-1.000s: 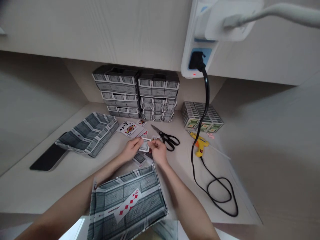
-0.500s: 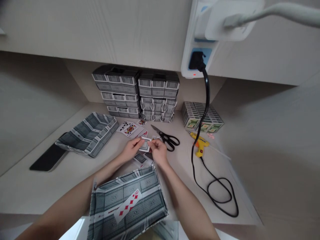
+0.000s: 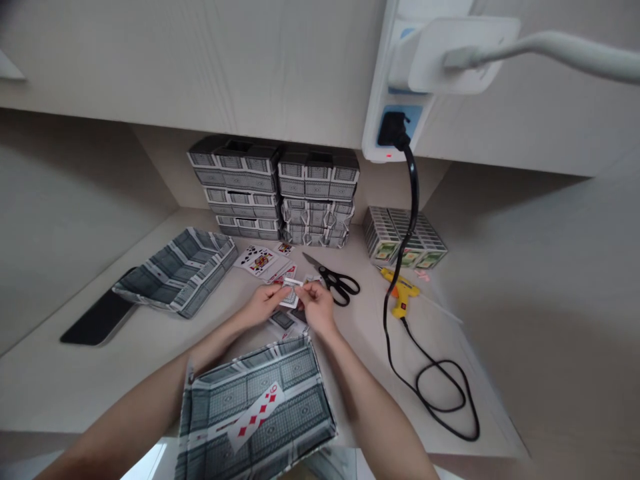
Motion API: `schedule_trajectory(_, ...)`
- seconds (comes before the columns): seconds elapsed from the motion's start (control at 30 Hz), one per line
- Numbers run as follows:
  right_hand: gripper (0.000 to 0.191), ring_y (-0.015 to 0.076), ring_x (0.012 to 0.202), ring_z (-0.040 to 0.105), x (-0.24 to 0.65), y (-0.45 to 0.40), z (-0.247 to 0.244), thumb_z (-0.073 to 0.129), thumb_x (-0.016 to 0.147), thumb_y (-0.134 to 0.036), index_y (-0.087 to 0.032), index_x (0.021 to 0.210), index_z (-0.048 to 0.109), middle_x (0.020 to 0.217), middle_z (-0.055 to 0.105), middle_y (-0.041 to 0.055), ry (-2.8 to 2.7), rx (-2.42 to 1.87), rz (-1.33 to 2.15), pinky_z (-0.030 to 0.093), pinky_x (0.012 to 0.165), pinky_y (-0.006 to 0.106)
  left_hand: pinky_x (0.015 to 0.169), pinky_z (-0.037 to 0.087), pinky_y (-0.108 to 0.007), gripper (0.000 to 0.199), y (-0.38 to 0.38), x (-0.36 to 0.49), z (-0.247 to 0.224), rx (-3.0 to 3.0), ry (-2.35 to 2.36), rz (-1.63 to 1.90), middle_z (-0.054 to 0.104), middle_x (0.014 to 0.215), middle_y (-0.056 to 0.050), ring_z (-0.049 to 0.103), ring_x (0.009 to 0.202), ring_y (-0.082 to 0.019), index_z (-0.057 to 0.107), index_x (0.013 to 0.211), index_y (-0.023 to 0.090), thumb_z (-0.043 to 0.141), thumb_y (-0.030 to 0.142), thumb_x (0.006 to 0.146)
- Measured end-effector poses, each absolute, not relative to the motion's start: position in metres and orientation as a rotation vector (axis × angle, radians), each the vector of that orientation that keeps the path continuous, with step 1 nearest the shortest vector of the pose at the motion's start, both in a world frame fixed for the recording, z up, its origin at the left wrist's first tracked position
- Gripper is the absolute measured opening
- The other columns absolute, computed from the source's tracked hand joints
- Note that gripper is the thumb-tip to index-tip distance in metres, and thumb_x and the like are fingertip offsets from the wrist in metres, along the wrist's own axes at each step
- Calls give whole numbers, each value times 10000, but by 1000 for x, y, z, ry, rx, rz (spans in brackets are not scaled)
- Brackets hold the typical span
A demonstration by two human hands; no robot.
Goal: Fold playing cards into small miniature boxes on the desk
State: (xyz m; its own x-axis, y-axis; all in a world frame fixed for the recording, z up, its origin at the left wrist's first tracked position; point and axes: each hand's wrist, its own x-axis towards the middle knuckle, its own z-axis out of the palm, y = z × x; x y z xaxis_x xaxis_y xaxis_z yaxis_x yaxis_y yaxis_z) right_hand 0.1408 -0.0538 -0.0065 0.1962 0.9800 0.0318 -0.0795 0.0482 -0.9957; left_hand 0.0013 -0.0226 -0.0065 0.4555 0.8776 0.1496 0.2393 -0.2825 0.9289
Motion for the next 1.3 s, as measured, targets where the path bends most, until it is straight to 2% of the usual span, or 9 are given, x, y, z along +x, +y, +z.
schedule_trajectory(0.27, 292, 109, 409, 435, 141, -53, -6, 615, 652, -460, -188, 607, 518, 449, 486, -42, -1092, -1254, 983, 343, 421, 235, 462, 258, -200, 445, -27, 6, -8, 1930, 1158, 992, 313, 469, 41, 316, 480, -81, 368, 484, 157, 378, 455, 815)
schedule_trajectory(0.43, 301, 111, 410, 439, 142, -54, -6, 586, 678, -476, -192, 615, 509, 457, 485, -40, -1142, -1268, 959, 347, 422, 238, 486, 277, -209, 429, -30, 5, -6, 2102, 1286, 1014, 389, 466, 27, 365, 486, -93, 420, 497, 159, 362, 421, 833)
schedule_trajectory(0.63, 299, 111, 421, 454, 145, -52, -9, 599, 670, -473, -193, 629, 504, 475, 501, -36, -1130, -1240, 982, 365, 430, 237, 450, 296, -200, 500, -23, 5, -8, 2017, 1142, 899, 408, 450, 28, 386, 466, -91, 447, 488, 151, 323, 486, 839)
schedule_trajectory(0.77, 267, 102, 416, 444, 153, -49, -5, 637, 651, -426, -194, 621, 510, 488, 509, -42, -982, -1108, 1075, 364, 436, 237, 520, 360, -212, 525, -21, -1, -6, 1993, 1110, 883, 477, 477, 15, 456, 494, -99, 482, 506, 150, 277, 476, 862)
schedule_trajectory(0.97, 217, 120, 477, 464, 184, -48, 13, 606, 677, -415, -224, 633, 515, 534, 496, -30, -773, -902, 1206, 367, 448, 251, 634, 390, -235, 469, -8, -24, 0, 2021, 1312, 1145, 559, 615, -21, 516, 646, -126, 541, 583, 154, 274, 395, 884)
schedule_trajectory(1.07, 312, 121, 450, 431, 191, -48, 13, 531, 709, -518, -221, 613, 534, 497, 468, -24, -895, -1006, 1172, 334, 423, 250, 671, 397, -245, 416, 0, -31, 3, 2038, 1431, 1214, 574, 648, -26, 524, 704, -141, 556, 629, 160, 297, 367, 881)
schedule_trajectory(1.13, 330, 111, 420, 401, 188, -46, 8, 582, 663, -530, -202, 622, 565, 480, 476, -25, -1067, -1177, 1112, 296, 404, 241, 702, 399, -257, 355, 3, -34, 5, 2087, 1522, 1229, 587, 684, -29, 523, 735, -151, 569, 677, 166, 341, 358, 869)
schedule_trajectory(1.2, 328, 103, 426, 398, 182, -44, 0, 657, 601, -495, -177, 616, 582, 478, 490, -26, -1246, -1345, 922, 289, 423, 234, 741, 400, -281, 289, 4, -35, 6, 2146, 1624, 1228, 602, 728, -37, 524, 758, -166, 584, 732, 171, 387, 345, 852)
schedule_trajectory(1.3, 355, 96, 439, 383, 173, -42, -13, 580, 677, -504, -166, 567, 557, 459, 461, -31, -1327, -1456, 653, 286, 448, 224, 826, 387, -333, 195, 4, -37, 7, 2248, 1736, 1178, 623, 861, -55, 528, 864, -203, 605, 852, 182, 452, 299, 818)
